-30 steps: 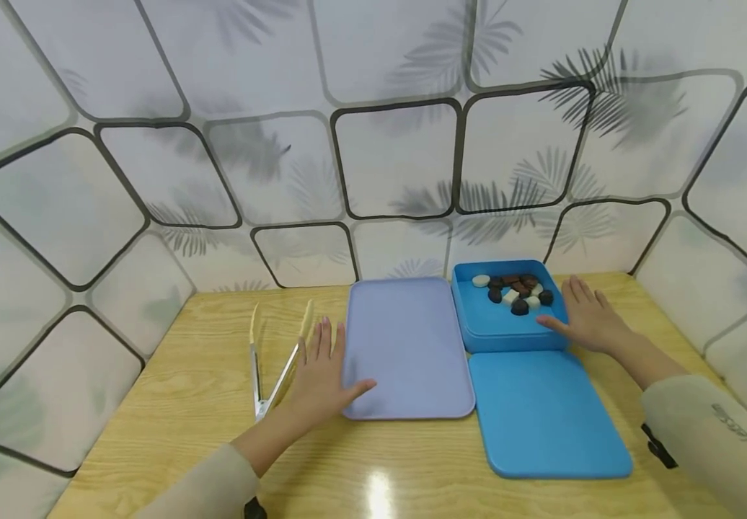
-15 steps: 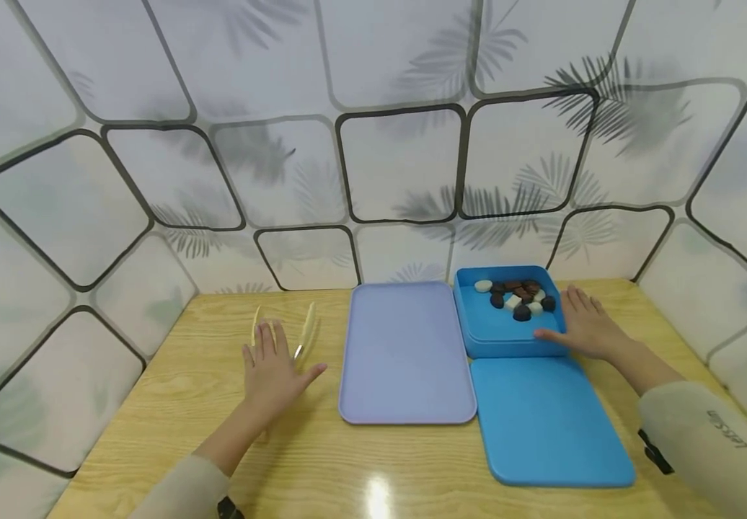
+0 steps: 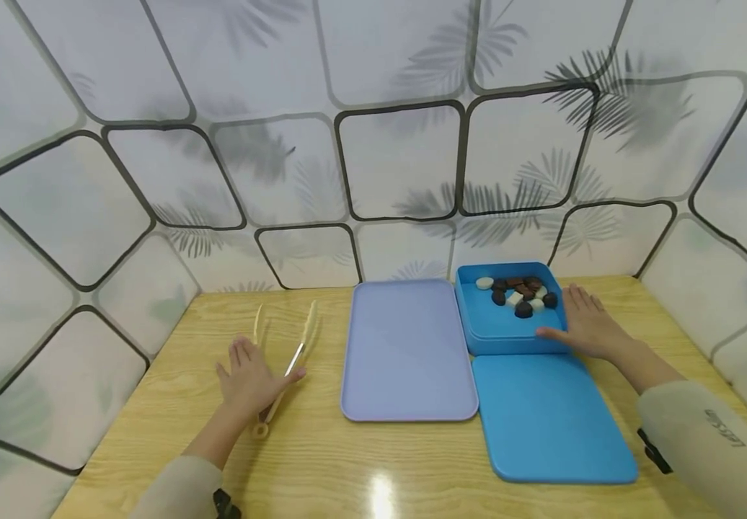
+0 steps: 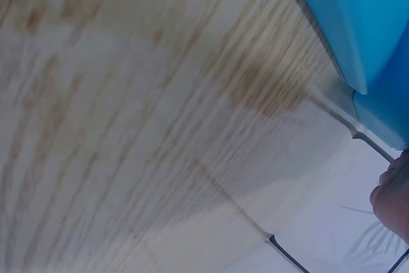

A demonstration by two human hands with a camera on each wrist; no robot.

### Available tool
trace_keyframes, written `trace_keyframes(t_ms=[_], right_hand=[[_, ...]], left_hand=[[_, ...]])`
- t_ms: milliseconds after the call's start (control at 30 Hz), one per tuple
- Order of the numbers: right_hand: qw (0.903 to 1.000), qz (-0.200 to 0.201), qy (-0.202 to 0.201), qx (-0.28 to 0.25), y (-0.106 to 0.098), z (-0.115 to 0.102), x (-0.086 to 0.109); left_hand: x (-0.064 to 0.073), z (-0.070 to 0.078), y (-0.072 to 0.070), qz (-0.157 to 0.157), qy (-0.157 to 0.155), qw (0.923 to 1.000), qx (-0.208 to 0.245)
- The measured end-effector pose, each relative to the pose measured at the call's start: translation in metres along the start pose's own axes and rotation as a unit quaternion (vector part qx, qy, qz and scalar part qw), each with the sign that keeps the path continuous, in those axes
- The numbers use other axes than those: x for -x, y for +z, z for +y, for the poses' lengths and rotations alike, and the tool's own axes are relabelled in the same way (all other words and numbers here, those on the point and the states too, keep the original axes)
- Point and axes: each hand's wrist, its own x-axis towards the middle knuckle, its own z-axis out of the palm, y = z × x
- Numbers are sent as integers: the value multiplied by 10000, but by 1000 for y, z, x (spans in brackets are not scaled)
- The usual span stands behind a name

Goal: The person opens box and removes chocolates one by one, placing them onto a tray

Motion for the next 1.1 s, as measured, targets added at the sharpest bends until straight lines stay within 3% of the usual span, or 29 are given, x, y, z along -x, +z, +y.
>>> trace_keyframes(t_ms=[133,333,500,600,667,800,933,1100], right_hand=[[10000,5,12,2,1,0,0],[10000,-8,53,-76,3,2,-1],[9999,64,75,-59,2,0,0],[9999,108,67,-78,4,-1,1],[9999,119,65,-99,4,-2,1],[9998,135,74,-135,6,-2,1],[9997,141,70,-180,7,0,0],[9995,161,102,-248,6,0,0]], left_hand=[[0,-3,3,-223,-74,9995,-221],[-4,-5,3,-198,-66,9995,-226],[-5,-9,1,-349,100,9978,548],[-6,-12,1,-647,58,9904,1224],[-7,-13,3,-753,-17,9868,1437],[-7,-15,10,-354,-199,9925,1156],[-10,-19,16,126,-78,9963,844],[-20,-26,20,256,161,9932,1128]])
